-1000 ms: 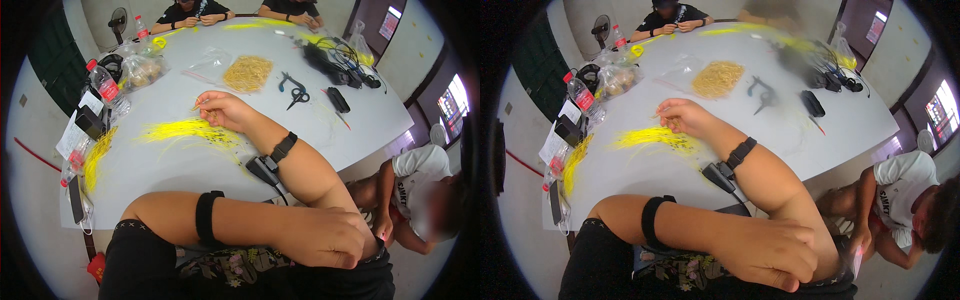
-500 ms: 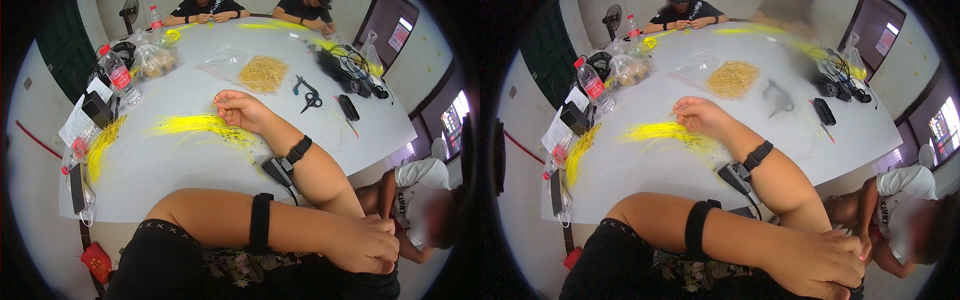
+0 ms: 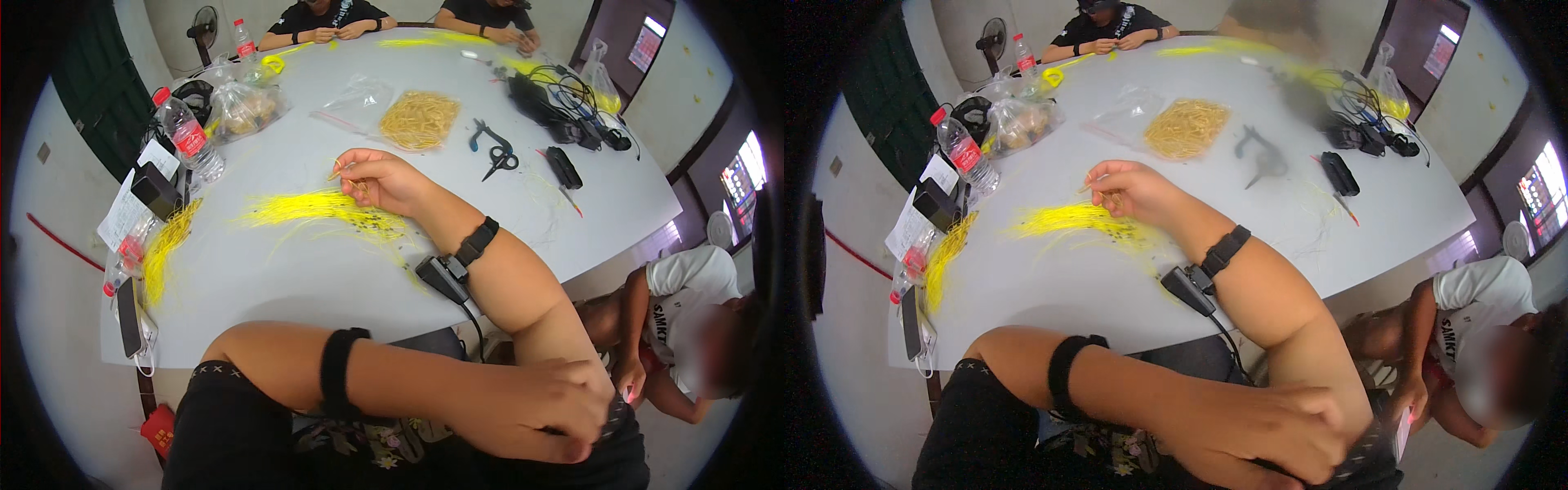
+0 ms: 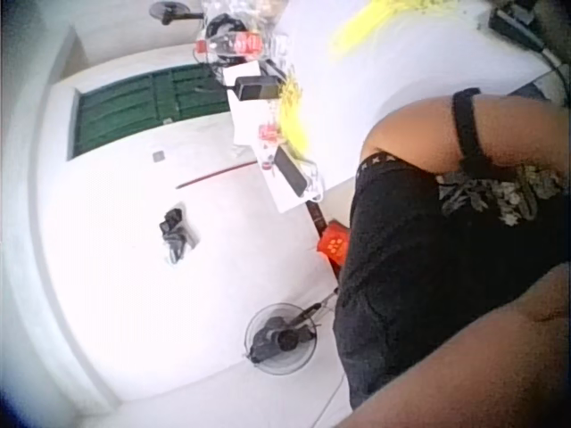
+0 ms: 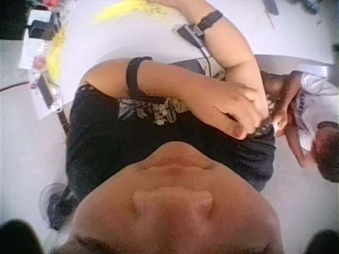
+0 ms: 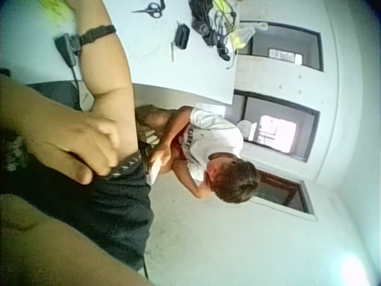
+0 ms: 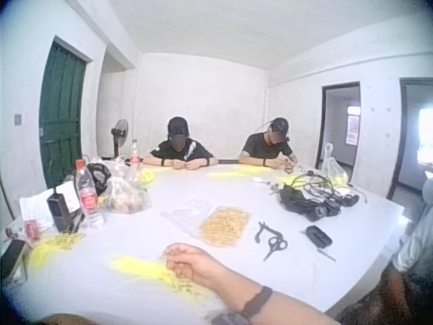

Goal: Assemble small yellow soft plastic fishing lures by hand at a table.

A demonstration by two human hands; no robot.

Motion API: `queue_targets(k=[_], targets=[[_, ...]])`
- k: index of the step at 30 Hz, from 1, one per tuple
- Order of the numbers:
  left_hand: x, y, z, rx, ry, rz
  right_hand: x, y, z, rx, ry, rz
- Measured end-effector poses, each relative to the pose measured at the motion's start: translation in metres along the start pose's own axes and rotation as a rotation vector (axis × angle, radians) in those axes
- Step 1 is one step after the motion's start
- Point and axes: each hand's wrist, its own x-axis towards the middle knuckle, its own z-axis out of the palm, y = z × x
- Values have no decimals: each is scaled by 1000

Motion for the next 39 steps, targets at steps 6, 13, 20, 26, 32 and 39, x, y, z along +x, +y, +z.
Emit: queue_targets(k=[6, 13, 20, 26, 32, 39], targets=[[35, -10, 11, 106, 92, 71, -2, 0, 0, 17, -1, -1], [9, -14, -7, 281, -33, 48, -1, -1, 3, -2, -7, -22], [-3, -14, -4, 254, 41, 81, 0, -1, 2, -2, -3, -3], [32, -15, 17, -7, 150, 111, -2, -1, 1, -17, -17, -5], [23, -21, 2, 240, 86, 122, -3, -4, 4, -10, 4, -13], [-2, -24, -9, 339, 37, 95, -3, -3, 7, 6, 35, -8]])
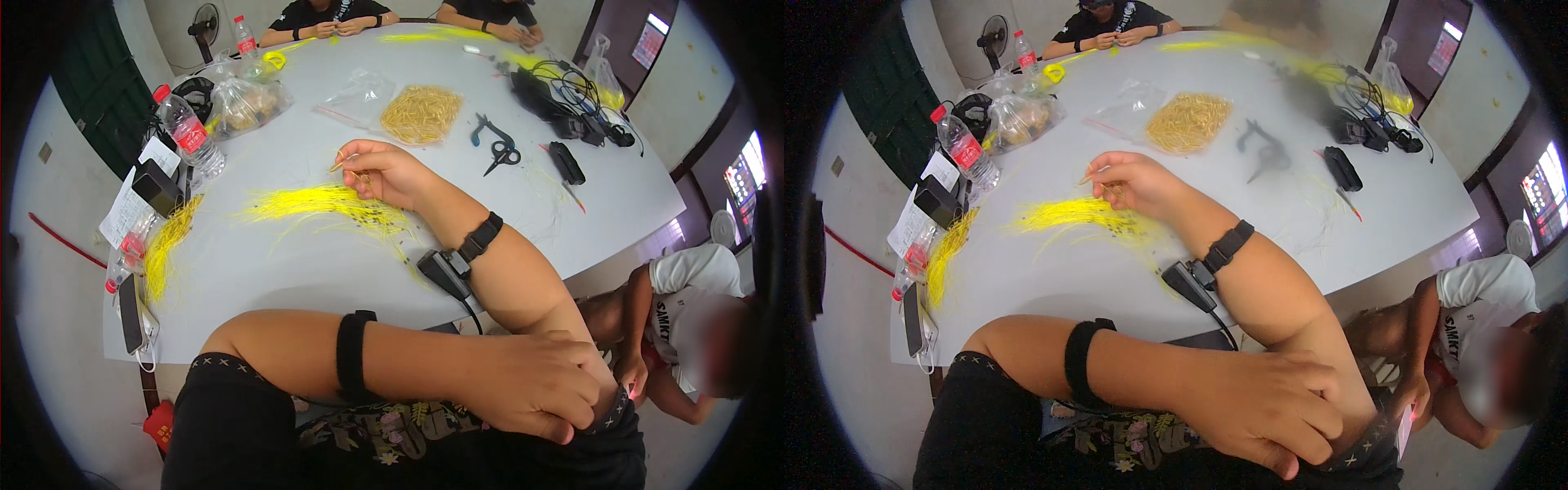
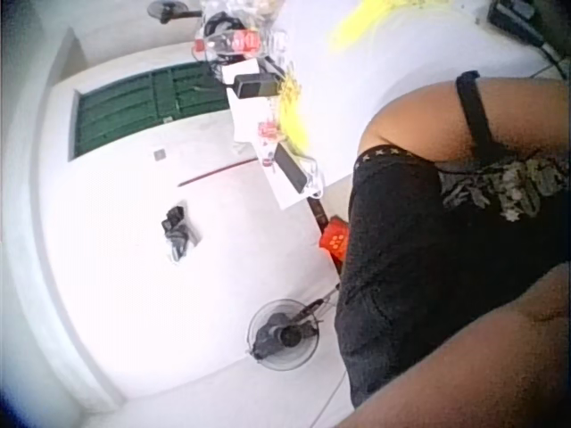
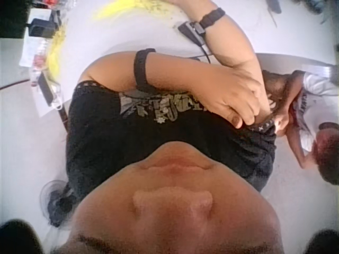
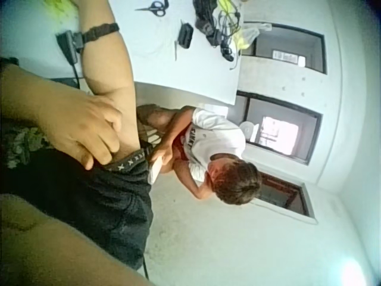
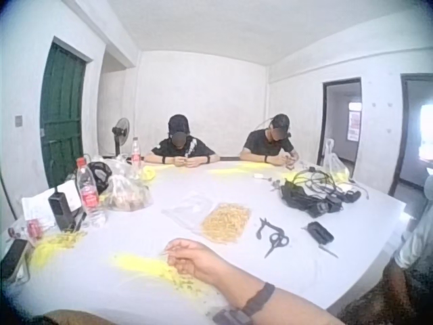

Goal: Assemble small yellow soft plastic fishing lures by hand at a table.

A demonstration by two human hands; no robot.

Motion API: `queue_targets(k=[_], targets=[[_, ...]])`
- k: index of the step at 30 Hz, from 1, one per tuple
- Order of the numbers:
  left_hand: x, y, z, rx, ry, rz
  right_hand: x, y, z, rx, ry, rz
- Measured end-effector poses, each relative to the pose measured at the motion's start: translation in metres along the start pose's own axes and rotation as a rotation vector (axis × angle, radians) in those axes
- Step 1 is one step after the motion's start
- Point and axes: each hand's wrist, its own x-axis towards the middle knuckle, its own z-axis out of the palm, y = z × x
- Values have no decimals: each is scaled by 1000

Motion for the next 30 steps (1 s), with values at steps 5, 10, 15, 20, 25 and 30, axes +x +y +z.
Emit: queue_targets(k=[5, 10, 15, 20, 25, 30], targets=[[-9, 5, -9, 76, -57, 10, 2, 1, -5, 6, -29, -3], [2, 8, 12, -34, 207, 63, 1, 1, -3, -6, -34, 12], [16, -1, 17, -9, 170, 87, 2, 2, -1, -22, -39, 0], [2, 0, 7, 31, 17, 43, -1, -1, -2, -10, -33, -9], [-17, 11, 7, 120, 5, -12, 0, 0, -4, -9, -37, -2], [-22, 15, 3, 109, -28, -40, 2, 0, -5, 14, -42, -3]])
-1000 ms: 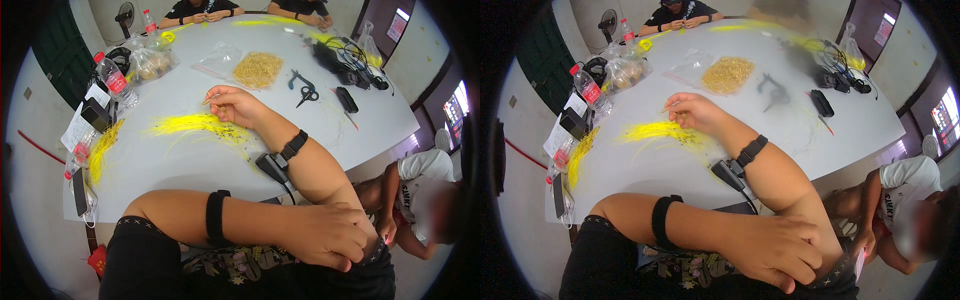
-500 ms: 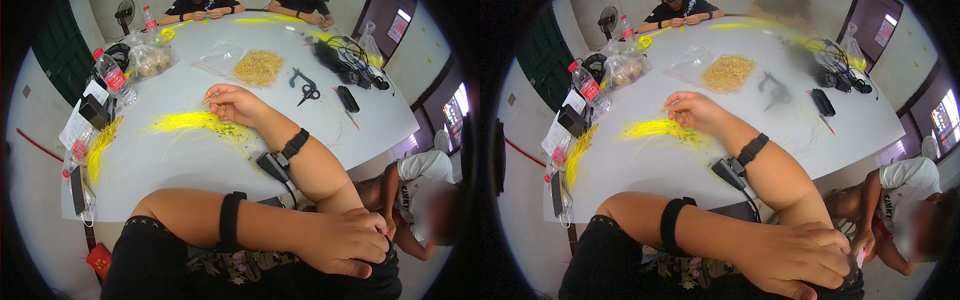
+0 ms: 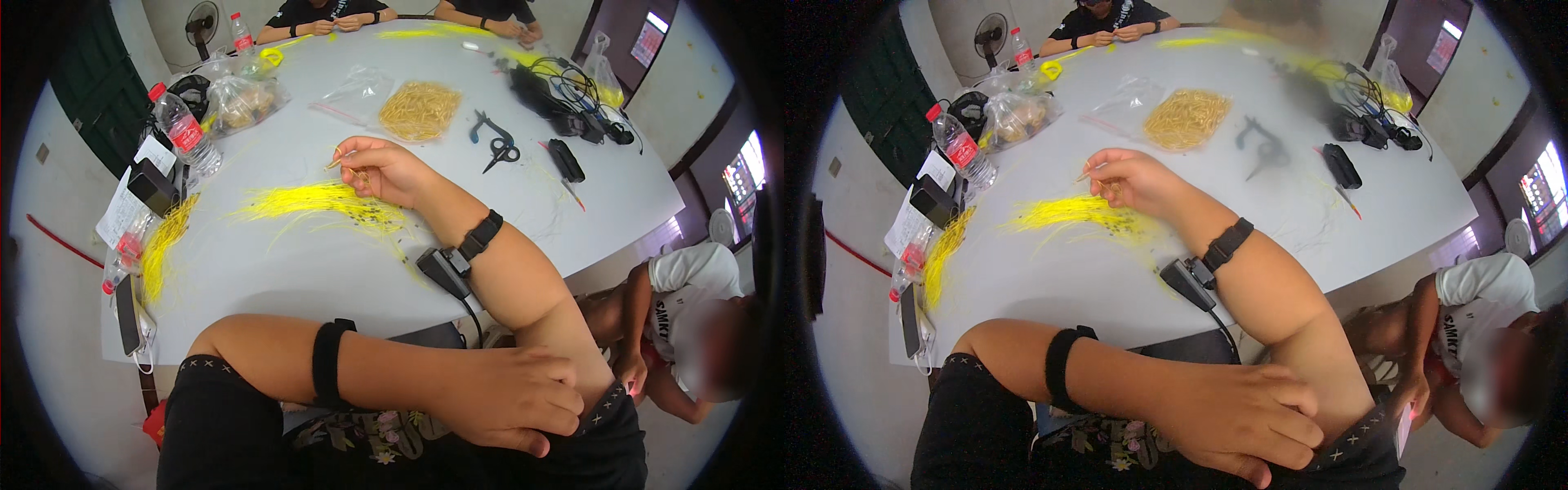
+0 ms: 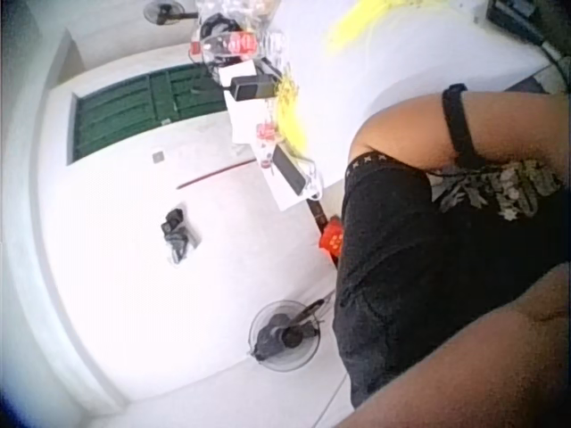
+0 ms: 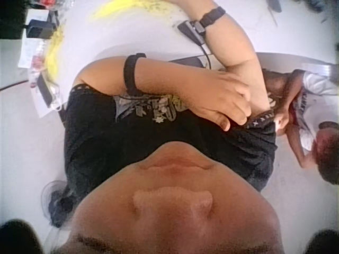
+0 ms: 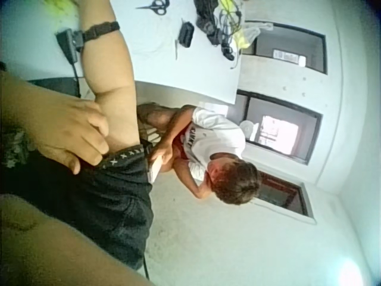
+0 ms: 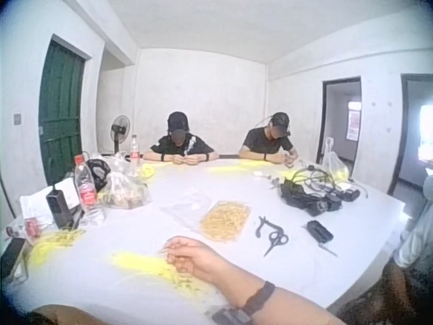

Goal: Assemble small yellow soft plastic fishing lures by hand at a table.

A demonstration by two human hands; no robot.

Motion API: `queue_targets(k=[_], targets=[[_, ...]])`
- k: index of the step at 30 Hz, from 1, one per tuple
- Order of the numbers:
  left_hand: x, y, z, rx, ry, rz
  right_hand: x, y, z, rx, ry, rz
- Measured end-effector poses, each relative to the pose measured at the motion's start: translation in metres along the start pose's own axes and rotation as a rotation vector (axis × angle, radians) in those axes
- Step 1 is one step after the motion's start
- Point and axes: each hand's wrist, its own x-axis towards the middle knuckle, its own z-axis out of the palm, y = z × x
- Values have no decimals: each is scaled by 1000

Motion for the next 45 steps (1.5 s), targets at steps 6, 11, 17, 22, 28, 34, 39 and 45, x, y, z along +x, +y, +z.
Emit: queue_targets(k=[6, 11, 17, 22, 28, 34, 39, 45], targets=[[-11, 7, 0, -9, -16, -54, 0, 1, 1, -5, 5, 3], [-14, 9, -3, -52, -90, -116, -1, 1, 4, -5, -7, 6], [-18, 6, -34, -320, 110, -203, -3, 0, 5, -15, -25, 29], [-53, 12, -90, -921, 864, -442, -3, 0, 8, -16, 49, 22], [-73, 29, -104, -1099, 1071, -598, -10, -4, 19, -31, 77, 40], [-89, 20, -98, -808, 915, -672, -6, -2, 12, -54, 58, 23], [-89, 19, -74, -345, 427, -835, -4, 0, 7, -55, 46, 25], [-105, 11, -55, -141, 39, -680, -3, 1, 10, -35, 67, 26]])
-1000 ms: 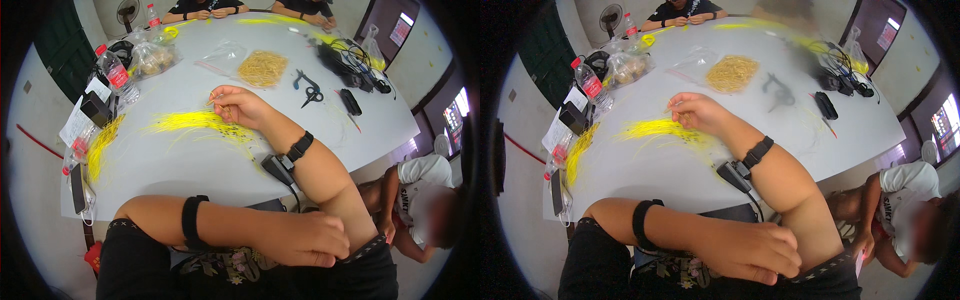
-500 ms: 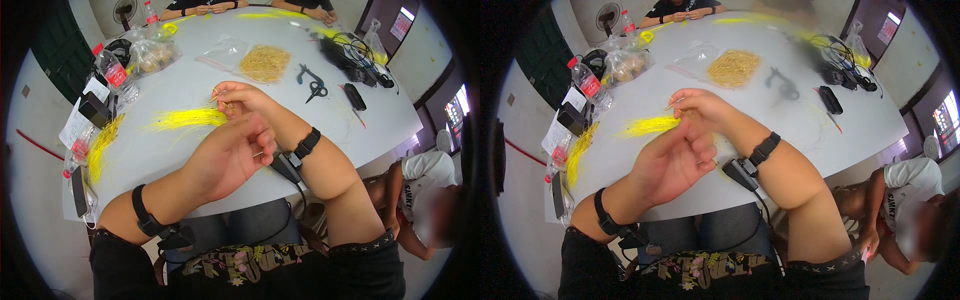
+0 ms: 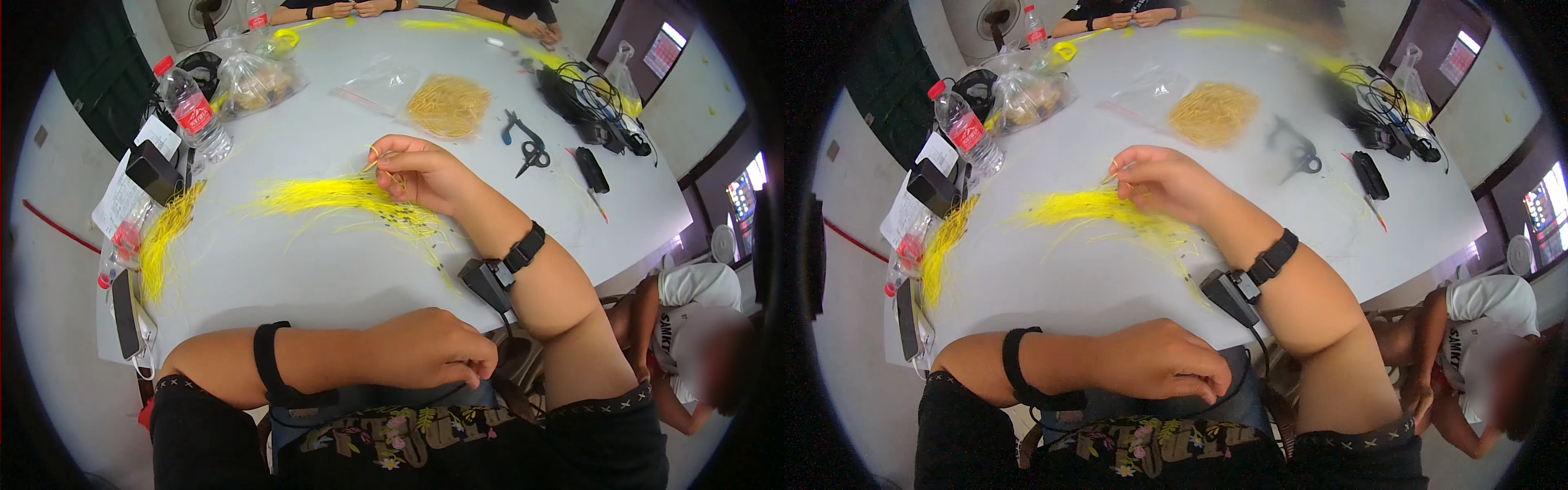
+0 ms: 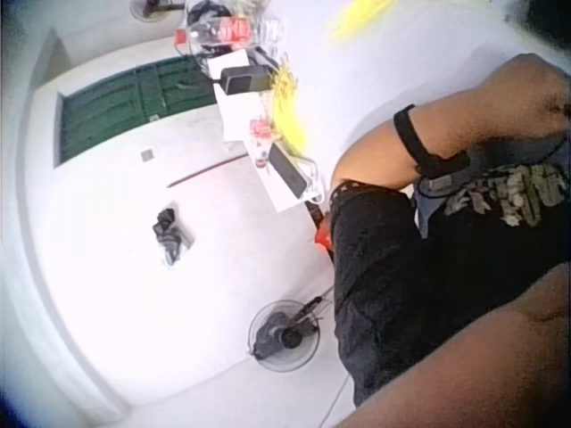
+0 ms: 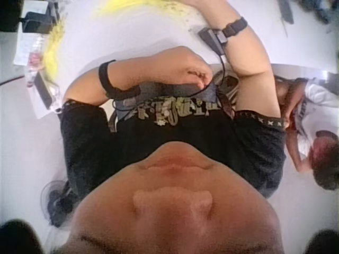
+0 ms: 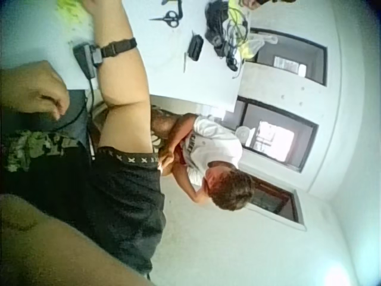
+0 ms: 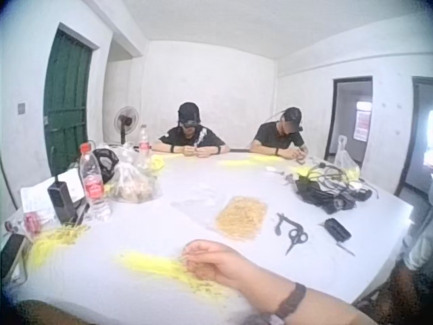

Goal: Assemble small yellow soft plastic fishing lures by hand at a table.

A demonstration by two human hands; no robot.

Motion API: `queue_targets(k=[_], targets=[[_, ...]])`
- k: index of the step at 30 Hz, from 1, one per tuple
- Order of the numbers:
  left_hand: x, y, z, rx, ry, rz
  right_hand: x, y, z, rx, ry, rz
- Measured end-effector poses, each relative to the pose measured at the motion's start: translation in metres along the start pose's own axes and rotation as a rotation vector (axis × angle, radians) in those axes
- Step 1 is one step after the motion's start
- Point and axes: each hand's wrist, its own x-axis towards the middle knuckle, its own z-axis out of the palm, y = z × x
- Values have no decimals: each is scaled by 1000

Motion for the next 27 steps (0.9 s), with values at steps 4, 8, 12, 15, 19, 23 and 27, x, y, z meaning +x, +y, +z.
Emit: queue_targets(k=[4, 8, 12, 15, 19, 23, 27], targets=[[0, -6, 2, 57, 7, 75, -1, 0, 0, -12, 14, 14], [-1, -4, 1, 144, -79, 118, -3, -1, 0, -14, -3, 11], [1, -5, -3, 230, 15, 201, -1, 1, 7, -13, 64, 23], [1, -12, 0, 236, 80, 279, -4, -1, 4, -31, 1, 20], [-2, -8, 0, 302, 39, 272, -2, 0, 2, -39, -3, 17], [-1, -14, 3, 319, 65, 301, 0, 0, -2, -53, -7, 7], [2, -16, 2, 278, 205, 325, 1, 3, -5, -102, 2, -33]])
